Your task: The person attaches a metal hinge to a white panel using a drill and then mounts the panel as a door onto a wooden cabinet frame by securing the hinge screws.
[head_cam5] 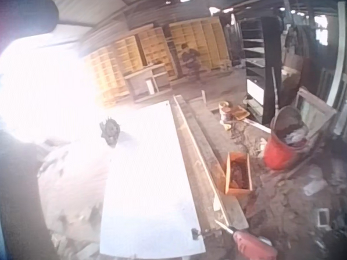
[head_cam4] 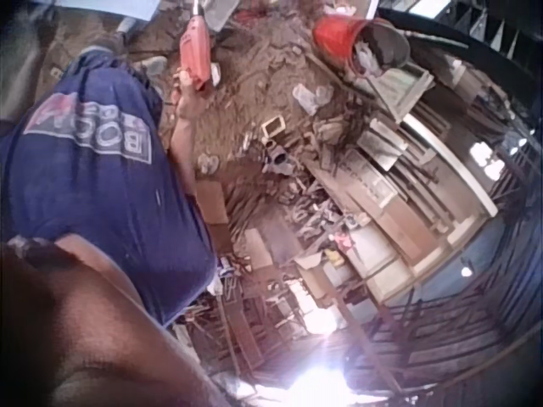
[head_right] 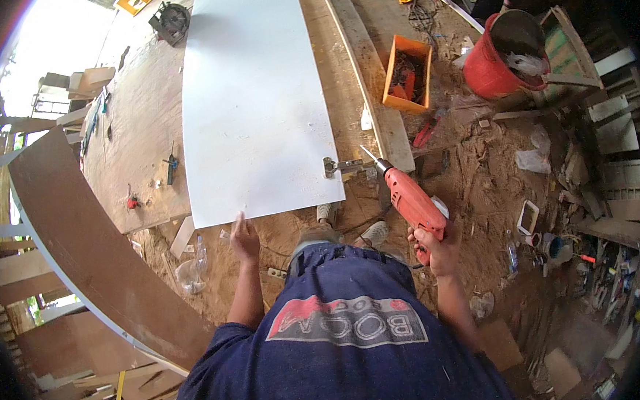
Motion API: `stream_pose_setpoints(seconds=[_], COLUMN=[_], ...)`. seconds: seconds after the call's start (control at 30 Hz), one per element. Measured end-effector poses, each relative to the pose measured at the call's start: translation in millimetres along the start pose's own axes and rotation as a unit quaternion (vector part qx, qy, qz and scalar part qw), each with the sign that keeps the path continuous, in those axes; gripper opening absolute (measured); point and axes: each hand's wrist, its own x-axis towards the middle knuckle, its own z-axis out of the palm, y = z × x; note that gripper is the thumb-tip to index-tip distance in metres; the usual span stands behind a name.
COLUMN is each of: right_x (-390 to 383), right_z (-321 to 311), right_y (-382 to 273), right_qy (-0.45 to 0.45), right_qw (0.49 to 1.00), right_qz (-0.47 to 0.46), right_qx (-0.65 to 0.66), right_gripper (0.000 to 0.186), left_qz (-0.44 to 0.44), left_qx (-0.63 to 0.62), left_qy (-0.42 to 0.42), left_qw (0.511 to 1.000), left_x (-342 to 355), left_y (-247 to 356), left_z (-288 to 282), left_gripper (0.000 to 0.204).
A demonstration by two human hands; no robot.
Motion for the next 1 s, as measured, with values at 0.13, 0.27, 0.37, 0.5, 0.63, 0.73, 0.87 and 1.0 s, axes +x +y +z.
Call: stream_pose_setpoints(seconds=[0.13,0.27,0.37,0.5,0.63,0.73,0.87,1.0], right_x=[16,28,29,22,29,28,34,39], right_z=[29,51,59,95,111,128,135,146], right_y=[-6,-8,-8,-32,-26,-25,-23,-32], right_qy=[-0.029,-0.027,-0.002,-0.004,0.009,0.031,0.036,0.044], right_qw=[0.999,0.999,0.997,0.987,0.981,0.982,0.978,0.973], right_qz=[0.016,0.007,0.037,0.059,0.092,0.082,0.096,0.103], right_qx=[0.012,-0.019,-0.073,-0.149,-0.173,-0.167,-0.179,-0.2], right_gripper=[0.037,0.035,0.038,0.043,0.049,0.049,0.051,0.056], left_qz=[-0.044,0.074,0.111,0.154,0.155,0.164,0.164,0.153], left_qx=[-0.134,-0.254,-0.249,-0.261,-0.287,-0.295,-0.311,-0.318], left_qy=[-0.111,-0.191,-0.244,-0.293,-0.342,-0.332,-0.33,-0.332], left_qw=[0.984,0.945,0.931,0.907,0.881,0.881,0.876,0.875], left_x=[-9,42,82,113,123,124,127,130], left_y=[44,117,164,188,191,189,187,187], left_z=[-7,32,66,109,124,126,128,127], left_gripper=[0.019,0.014,0.016,0.02,0.02,0.016,0.014,0.013])
